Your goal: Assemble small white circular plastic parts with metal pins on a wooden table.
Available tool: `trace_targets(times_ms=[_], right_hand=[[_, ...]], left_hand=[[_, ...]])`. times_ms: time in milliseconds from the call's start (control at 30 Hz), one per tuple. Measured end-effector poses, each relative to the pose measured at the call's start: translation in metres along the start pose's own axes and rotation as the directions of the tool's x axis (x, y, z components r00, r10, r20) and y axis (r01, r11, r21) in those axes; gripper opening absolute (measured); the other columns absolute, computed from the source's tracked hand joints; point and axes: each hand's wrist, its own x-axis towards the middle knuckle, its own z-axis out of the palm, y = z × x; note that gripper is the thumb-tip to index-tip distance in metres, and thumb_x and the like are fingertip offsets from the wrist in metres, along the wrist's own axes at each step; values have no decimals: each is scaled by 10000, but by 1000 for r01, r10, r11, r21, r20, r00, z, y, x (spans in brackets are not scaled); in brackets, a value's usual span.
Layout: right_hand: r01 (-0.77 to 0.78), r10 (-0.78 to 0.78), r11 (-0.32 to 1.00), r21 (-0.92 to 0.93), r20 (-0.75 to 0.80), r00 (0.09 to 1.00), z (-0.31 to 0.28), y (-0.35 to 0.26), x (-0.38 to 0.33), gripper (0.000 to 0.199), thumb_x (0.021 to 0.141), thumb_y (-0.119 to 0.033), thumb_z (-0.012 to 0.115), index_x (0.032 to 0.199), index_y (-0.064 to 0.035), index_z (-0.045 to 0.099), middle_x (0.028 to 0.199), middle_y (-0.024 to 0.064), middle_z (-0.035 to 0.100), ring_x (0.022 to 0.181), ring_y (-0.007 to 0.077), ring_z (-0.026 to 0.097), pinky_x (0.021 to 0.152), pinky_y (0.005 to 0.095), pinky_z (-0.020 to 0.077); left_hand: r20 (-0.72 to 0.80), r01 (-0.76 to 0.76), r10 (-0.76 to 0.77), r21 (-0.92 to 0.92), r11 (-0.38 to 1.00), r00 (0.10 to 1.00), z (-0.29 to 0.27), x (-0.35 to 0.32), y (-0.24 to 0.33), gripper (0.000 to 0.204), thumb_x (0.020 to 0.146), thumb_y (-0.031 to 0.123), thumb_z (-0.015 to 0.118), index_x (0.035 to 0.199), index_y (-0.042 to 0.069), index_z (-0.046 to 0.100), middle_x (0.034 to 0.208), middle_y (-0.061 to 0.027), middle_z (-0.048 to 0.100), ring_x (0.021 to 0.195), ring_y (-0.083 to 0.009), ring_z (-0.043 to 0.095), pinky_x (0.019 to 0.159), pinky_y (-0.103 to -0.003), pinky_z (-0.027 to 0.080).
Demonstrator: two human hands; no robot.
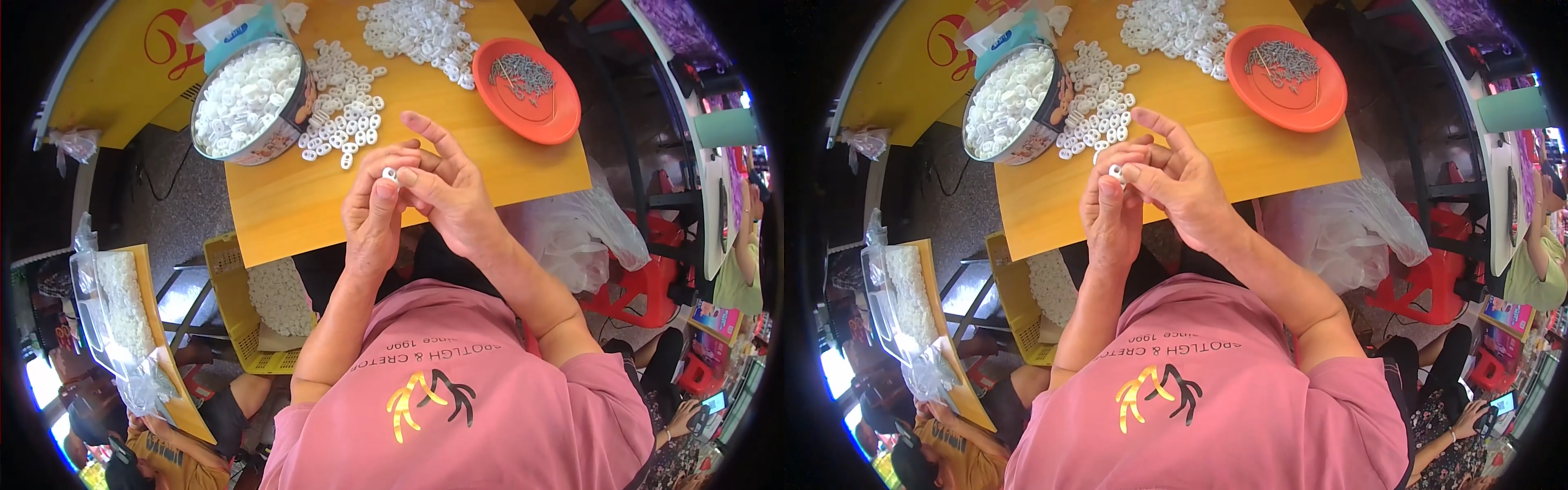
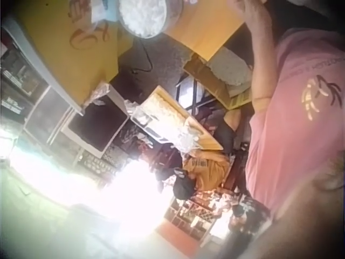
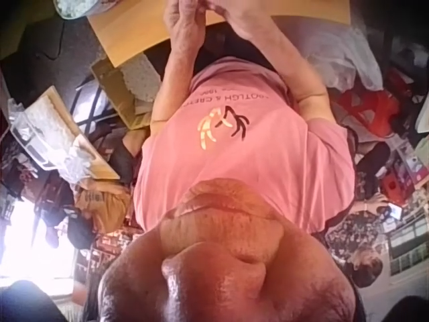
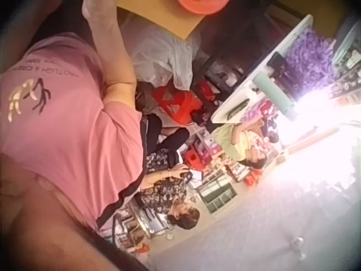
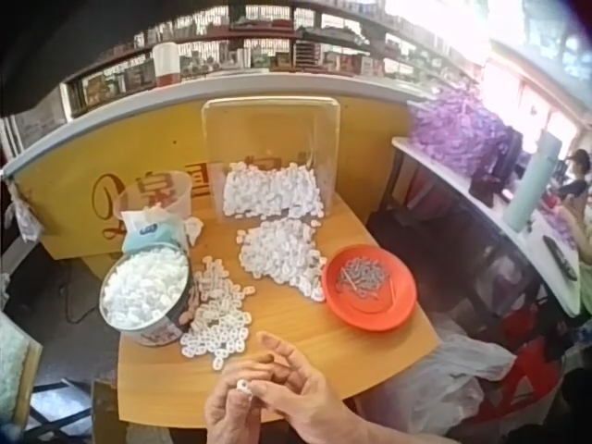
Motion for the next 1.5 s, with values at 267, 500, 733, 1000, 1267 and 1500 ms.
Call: trace_targets(times_ms=[267, 500, 733, 1000, 1267, 1500], right_hand=[[-12, 10, 996, 83, 29, 1000, 16, 3, -2, 572, 930, -41, 617, 1439, -54, 356, 1052, 22, 629, 869, 36, 558, 689, 173, 438], [-20, 17, 994, 103, 31, 999, 19, 12, 4, 511, 934, -35, 609, 1407, -41, 414, 1097, 9, 583, 902, 46, 553, 734, 197, 458], [20, -15, 994, -107, 49, 999, 20, 9, 9, 503, 941, -53, 609, 1407, -30, 421, 1057, 19, 605, 845, 60, 554, 714, 201, 459], [114, -184, 653, -749, -10, 983, -35, 2, 66, 211, 934, -144, 613, 1088, -20, 689, 837, 47, 647, 667, 70, 594, 602, 239, 475], [302, -406, -101, -948, 316, 858, -65, -1, 157, 184, 898, -112, 629, 1059, -58, 701, 968, 117, 669, 784, 248, 653, 730, 333, 524], [192, -299, -267, -944, 271, 915, -60, -5, 163, 156, 879, -157, 660, 970, -33, 688, 976, 139, 661, 833, 323, 663, 747, 392, 531]], left_hand=[[-14, -84, 84, 9, 996, 996, -5, 1, 8, 326, 986, 319, 568, 1086, 16, 635, 1168, -106, 539, 1146, -230, 521, 859, -304, 477], [-33, -83, 83, 11, 996, 996, -12, 7, 10, 302, 997, 285, 553, 1075, 4, 633, 1135, -105, 539, 1022, -173, 525, 801, -270, 463], [8, -5, 6, -76, 997, 1000, -29, 3, 14, 287, 991, 263, 562, 1068, 2, 654, 1213, -123, 559, 1057, -185, 540, 861, -296, 456], [-424, -33, 82, 122, 992, 902, -89, -41, 77, 386, 1014, 256, 515, 1247, -50, 546, 854, -69, 634, 765, -177, 604, 715, -329, 517], [-724, 220, 275, 508, 832, 632, -208, -137, 113, 279, 1015, 216, 526, 1193, 5, 571, 825, -51, 633, 689, -124, 607, 662, -247, 517], [-849, 686, 287, 528, 500, 444, -266, -205, 79, 379, 1028, 191, 466, 1367, 23, 461, 1326, -152, 539, 1107, -217, 576, 901, -311, 484]])
